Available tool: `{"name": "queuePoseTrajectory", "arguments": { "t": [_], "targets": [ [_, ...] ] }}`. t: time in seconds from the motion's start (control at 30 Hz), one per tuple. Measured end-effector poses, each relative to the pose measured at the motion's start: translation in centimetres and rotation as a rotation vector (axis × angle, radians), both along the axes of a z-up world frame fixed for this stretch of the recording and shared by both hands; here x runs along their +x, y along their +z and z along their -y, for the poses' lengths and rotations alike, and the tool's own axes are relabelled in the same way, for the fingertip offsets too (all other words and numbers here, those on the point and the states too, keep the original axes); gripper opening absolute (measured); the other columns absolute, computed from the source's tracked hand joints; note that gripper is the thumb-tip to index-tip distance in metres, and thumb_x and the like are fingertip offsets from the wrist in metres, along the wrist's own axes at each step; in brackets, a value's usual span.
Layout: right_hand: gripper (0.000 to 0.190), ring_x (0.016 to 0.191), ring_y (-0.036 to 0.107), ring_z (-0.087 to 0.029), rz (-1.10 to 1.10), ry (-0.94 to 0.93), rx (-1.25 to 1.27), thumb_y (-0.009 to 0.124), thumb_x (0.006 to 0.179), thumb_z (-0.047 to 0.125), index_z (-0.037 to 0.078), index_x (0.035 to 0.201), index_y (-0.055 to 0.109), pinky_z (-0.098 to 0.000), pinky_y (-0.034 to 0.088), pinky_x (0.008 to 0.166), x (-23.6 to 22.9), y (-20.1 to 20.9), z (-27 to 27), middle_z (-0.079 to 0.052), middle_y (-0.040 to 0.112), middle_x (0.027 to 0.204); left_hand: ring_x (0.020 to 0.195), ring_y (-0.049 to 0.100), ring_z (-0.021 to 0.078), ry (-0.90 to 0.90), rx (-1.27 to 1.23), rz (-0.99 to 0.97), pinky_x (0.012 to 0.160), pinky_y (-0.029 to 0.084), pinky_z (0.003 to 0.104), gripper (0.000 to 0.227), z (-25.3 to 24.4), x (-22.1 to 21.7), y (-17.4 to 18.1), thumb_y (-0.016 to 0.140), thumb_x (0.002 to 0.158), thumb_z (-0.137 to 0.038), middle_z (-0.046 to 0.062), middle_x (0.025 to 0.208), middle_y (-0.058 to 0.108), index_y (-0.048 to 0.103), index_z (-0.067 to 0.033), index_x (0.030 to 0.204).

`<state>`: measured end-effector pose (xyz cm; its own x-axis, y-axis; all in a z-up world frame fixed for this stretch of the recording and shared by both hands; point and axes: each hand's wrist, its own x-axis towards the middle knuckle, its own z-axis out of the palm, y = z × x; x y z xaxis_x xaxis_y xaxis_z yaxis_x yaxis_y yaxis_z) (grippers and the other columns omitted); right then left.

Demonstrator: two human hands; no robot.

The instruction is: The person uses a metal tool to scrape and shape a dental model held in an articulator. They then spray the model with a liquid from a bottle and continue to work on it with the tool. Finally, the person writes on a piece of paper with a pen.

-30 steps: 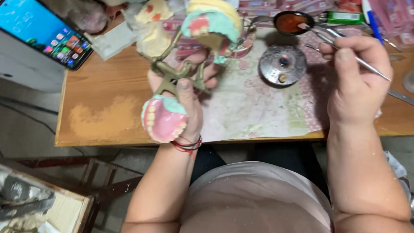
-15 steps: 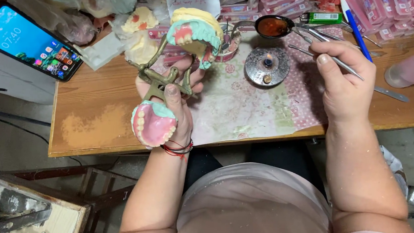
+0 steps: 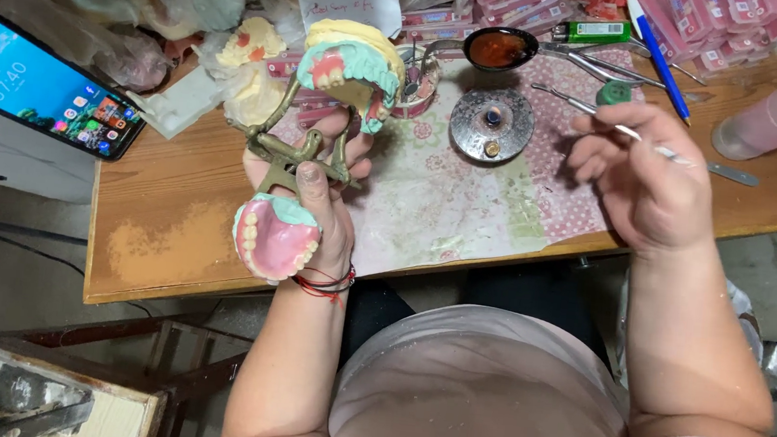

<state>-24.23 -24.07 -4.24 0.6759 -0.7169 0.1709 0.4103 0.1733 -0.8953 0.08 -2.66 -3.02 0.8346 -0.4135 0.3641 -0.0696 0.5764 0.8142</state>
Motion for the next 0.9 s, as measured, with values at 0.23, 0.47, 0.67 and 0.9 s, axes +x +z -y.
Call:
{"name": "queuePoseTrajectory", "arguments": {
  "t": [0.23, 0.47, 0.67, 0.9],
  "targets": [
    [0.022, 0.073, 0.069, -0.01, -0.363, -0.076, -0.125, 0.069, 0.096, -0.002, 0.0, 0.118, 0.068, -0.022, 0.063, 0.074, -1.8, -0.1, 0.7, -0.013, 0.074, 0.103, 0.094, 0.076, 0.0325, -0.029, -0.025, -0.02, 0.071, 0.059, 0.034, 0.06, 0.3, 0.2, -0.5, 0.072, 0.098, -0.052, 0.018, 0.125, 0.07, 0.033, -0.0208, 0.132],
    [0.017, 0.103, 0.071, -0.031, -0.74, -0.373, -1.048, 0.077, 0.098, 0.005, 0.016, 0.111, 0.081, -0.0421, 0.051, 0.098, -0.5, -0.8, 1.1, -0.006, 0.076, 0.098, 0.095, 0.078, 0.037, -0.035, -0.122, 0.015, 0.072, 0.071, 0.035, 0.058, 1.1, 1.2, -2.5, 0.057, 0.106, -0.026, 0.033, 0.125, 0.068, 0.019, -0.0146, 0.148],
    [0.013, 0.099, 0.062, -0.035, -0.425, -0.787, -1.151, 0.078, 0.097, -0.005, 0.006, 0.102, 0.072, -0.0467, 0.046, 0.093, -3.4, -0.2, 1.6, -0.014, 0.07, 0.106, 0.093, 0.076, 0.0315, -0.029, -0.07, 0.047, 0.07, 0.064, 0.034, 0.057, 0.9, 0.0, -1.0, 0.062, 0.104, -0.038, 0.025, 0.126, 0.068, 0.026, -0.0197, 0.145],
    [0.043, 0.101, 0.058, -0.025, -0.676, -0.81, -0.872, 0.089, 0.103, 0.005, 0.0, 0.132, 0.058, -0.0393, 0.049, 0.088, -10.4, -4.2, 9.1, -0.016, 0.063, 0.121, 0.082, 0.076, 0.0277, 0.017, 0.008, 0.11, 0.07, 0.063, 0.032, 0.041, 0.0, -0.6, -1.4, 0.055, 0.112, -0.029, 0.026, 0.119, 0.072, 0.027, -0.0196, 0.14]
  ]
}}
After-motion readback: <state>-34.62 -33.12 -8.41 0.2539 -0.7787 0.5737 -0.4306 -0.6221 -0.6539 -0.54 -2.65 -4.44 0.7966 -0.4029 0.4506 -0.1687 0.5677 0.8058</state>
